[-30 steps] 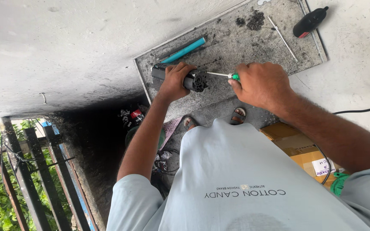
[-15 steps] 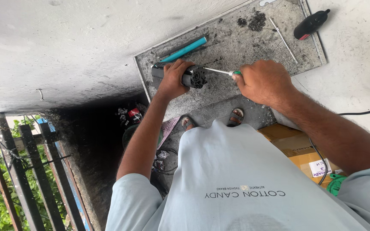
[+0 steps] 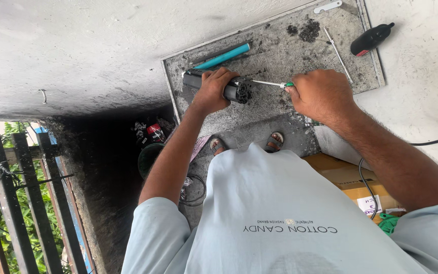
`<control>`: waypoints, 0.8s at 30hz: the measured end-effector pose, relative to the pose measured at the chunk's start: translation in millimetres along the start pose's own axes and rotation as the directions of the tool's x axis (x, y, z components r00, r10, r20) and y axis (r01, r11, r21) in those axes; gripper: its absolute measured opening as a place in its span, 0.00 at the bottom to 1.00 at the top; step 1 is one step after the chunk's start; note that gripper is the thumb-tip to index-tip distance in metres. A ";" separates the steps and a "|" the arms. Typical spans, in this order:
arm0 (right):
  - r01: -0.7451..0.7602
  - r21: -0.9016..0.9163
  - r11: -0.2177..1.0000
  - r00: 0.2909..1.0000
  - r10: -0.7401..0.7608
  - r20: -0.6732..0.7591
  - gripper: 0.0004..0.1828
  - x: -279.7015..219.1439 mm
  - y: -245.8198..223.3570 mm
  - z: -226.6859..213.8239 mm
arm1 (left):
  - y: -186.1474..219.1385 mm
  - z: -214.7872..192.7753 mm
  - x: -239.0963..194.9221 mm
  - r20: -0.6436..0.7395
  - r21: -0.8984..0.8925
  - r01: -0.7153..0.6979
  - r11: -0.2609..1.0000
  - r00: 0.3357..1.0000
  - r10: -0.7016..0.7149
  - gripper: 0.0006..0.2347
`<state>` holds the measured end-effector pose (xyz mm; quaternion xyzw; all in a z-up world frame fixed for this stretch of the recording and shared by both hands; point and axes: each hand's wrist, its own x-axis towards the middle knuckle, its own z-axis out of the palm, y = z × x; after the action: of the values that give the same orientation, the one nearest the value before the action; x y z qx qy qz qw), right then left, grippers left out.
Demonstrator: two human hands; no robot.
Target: The person disassembles a printer toner cartridge on a concrete ledge using a screwdriver and a small metal tool. They remove the blue drum, open the casing, and manipulate internal components before reassembling the cartridge and placing it into a green bucket.
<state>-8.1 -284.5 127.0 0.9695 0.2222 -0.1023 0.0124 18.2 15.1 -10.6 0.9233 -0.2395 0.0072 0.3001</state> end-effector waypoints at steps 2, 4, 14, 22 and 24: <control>0.079 0.070 0.994 0.984 -0.066 -0.166 0.14 -1.3 2.4 -1.6 | -0.1 1.6 3.8 0.003 0.011 -0.006 1.000 1.000 0.006 0.34; 0.183 0.032 0.983 0.924 -0.160 -0.348 0.13 -3.7 3.1 -0.9 | 1.0 5.2 2.0 0.024 0.015 0.005 1.000 1.000 -0.005 0.34; 0.078 0.071 0.994 0.987 -0.067 -0.147 0.13 -2.2 7.9 8.4 | 3.3 7.9 4.9 0.019 0.034 0.012 0.999 1.000 -0.013 0.35; -0.115 0.084 0.990 0.990 0.107 0.093 0.15 -6.0 7.6 12.0 | 3.5 12.4 6.7 0.025 0.058 0.018 0.998 1.000 -0.019 0.34; -0.076 0.065 0.995 0.997 0.076 0.011 0.11 -8.4 6.9 9.0 | 5.7 14.1 8.4 0.043 0.071 0.013 0.997 0.999 -0.016 0.35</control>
<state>-14.2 -295.0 119.7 0.9768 0.1816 -0.1129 -0.0148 21.3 -0.5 -17.7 0.9350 -0.2390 -0.0066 0.2618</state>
